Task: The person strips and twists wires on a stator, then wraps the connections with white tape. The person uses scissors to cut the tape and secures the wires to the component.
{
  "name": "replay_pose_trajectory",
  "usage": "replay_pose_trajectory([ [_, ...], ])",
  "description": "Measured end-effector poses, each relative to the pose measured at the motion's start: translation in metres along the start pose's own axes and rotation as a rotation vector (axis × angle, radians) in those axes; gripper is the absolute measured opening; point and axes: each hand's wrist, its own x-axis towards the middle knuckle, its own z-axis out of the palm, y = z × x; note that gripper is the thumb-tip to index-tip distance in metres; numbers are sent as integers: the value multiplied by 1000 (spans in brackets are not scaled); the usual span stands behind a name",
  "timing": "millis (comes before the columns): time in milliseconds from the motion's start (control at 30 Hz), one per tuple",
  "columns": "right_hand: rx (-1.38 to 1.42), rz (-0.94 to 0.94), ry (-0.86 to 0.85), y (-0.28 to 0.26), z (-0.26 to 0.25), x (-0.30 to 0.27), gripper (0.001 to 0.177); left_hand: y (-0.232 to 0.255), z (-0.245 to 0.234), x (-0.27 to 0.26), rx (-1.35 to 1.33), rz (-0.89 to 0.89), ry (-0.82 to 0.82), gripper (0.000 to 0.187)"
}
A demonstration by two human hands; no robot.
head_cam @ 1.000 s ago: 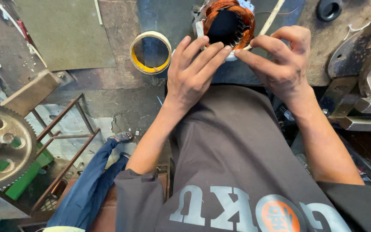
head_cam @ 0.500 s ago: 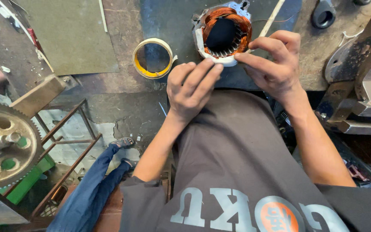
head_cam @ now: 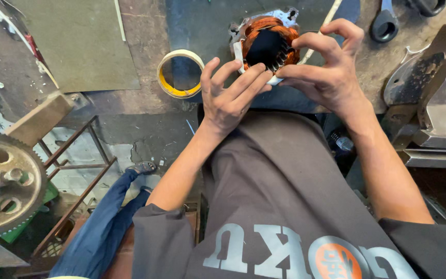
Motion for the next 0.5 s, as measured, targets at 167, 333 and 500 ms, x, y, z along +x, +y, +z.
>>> replay_pose_trajectory([
  [167,-45,-73,-12,-10,-8,4,34,-13,-12,-1,-155,-18,-129,43],
  [333,-50,-163,-38,-11,-10,6,37,-28,-16,-6,-180,139,-70,34],
  [500,21,-97,-41,-5,-2,9,27,-35,-5,1,-115,194,-87,24],
])
